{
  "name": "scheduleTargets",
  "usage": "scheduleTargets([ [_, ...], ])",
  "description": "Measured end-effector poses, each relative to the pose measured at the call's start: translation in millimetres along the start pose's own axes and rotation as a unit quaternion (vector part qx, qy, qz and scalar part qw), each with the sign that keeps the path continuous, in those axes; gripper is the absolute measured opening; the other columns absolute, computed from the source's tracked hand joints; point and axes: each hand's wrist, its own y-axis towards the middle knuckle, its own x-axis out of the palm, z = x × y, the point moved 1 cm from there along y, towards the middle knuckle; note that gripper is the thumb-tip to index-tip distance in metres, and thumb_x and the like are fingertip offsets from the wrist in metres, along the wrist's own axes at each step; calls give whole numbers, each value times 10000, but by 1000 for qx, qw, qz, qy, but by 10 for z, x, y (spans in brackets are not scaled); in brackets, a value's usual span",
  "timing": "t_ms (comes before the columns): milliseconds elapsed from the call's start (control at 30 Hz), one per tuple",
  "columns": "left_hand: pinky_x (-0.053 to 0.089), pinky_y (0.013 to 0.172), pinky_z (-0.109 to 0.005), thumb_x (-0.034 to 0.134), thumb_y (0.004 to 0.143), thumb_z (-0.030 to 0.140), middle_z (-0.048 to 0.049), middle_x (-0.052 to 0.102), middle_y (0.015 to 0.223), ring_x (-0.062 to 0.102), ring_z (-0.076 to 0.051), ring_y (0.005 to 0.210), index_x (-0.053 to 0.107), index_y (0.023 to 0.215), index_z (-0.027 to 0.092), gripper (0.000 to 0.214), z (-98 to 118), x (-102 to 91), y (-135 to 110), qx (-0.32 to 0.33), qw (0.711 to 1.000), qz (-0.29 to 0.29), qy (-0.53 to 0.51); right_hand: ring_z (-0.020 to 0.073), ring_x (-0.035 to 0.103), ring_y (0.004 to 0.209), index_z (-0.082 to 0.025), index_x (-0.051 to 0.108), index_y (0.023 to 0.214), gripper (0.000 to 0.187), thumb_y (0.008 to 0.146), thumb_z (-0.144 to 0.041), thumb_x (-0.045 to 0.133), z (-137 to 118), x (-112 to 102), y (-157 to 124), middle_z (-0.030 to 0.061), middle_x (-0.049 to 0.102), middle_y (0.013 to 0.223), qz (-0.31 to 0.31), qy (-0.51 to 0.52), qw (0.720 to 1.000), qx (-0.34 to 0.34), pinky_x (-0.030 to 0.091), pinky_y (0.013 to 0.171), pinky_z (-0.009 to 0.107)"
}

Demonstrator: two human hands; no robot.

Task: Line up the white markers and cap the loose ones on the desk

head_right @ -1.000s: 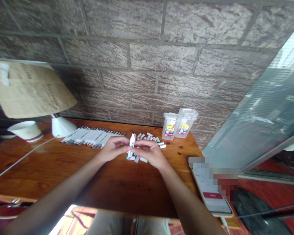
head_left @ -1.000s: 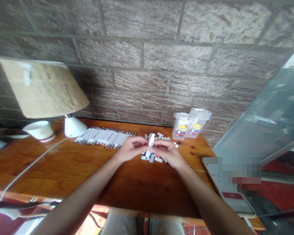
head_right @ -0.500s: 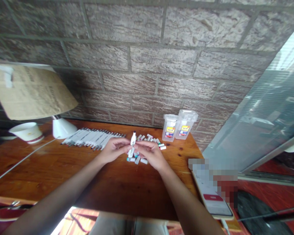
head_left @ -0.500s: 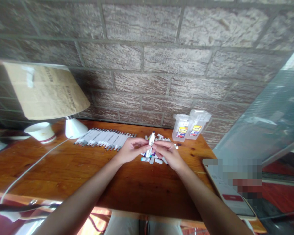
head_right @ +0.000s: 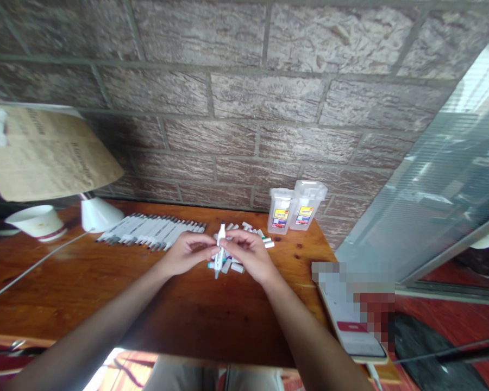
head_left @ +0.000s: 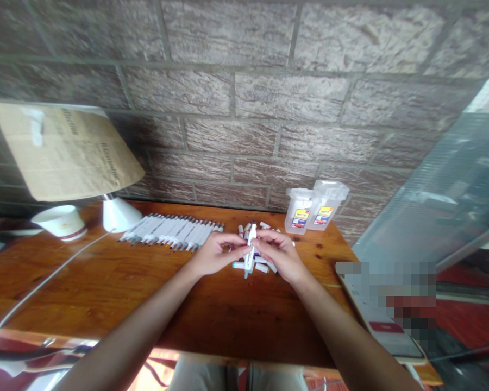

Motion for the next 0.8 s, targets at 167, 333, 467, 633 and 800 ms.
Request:
scheduleTargets([
  [167, 498, 593, -210, 718, 815, 338, -57, 739, 717, 627, -130, 611, 751, 825, 116, 224, 1, -8, -11, 21, 1000, 2, 22, 61, 455, 491, -181, 752, 866, 230, 703, -326, 824, -70, 24, -8, -55, 547, 563, -5, 5, 1000, -20, 385, 493, 208],
  [333, 499, 609, -217, 727, 812, 335, -56, 741, 725, 635, -138, 626, 753, 840, 126, 213, 0, -23, -16, 36, 999, -5, 41, 69, 526, 510, -195, 743, 865, 219, 698, -309, 828, -80, 42, -37, -30, 640, 638, -28, 40, 999, -7, 423, 495, 199],
  [467, 507, 636, -235, 697, 838, 379, -68, 748, 755, 659, -160, 664, 751, 853, 126, 259, -6, -21, -23, 30, 998, -39, 45, 70, 526, 485, -196, 738, 875, 223, 701, -305, 827, -84, 54, -55, -25, 657, 643, -44, 62, 997, 3, 404, 459, 191],
  [633, 514, 658, -247, 690, 840, 405, -81, 755, 774, 676, -177, 694, 744, 849, 120, 291, -20, -27, -25, 28, 997, -50, 43, 52, 473, 434, -193, 732, 904, 222, 732, -311, 805, -76, 49, -63, -31, 641, 604, -58, 57, 997, 4, 319, 402, 169],
  [800, 519, 684, -260, 688, 844, 398, -91, 758, 791, 690, -192, 722, 738, 852, 116, 286, -41, -30, -30, 26, 997, -56, 36, 49, 468, 435, -196, 727, 903, 209, 744, -312, 795, -83, 49, -73, -25, 655, 620, -66, 62, 996, 4, 300, 398, 167],
])
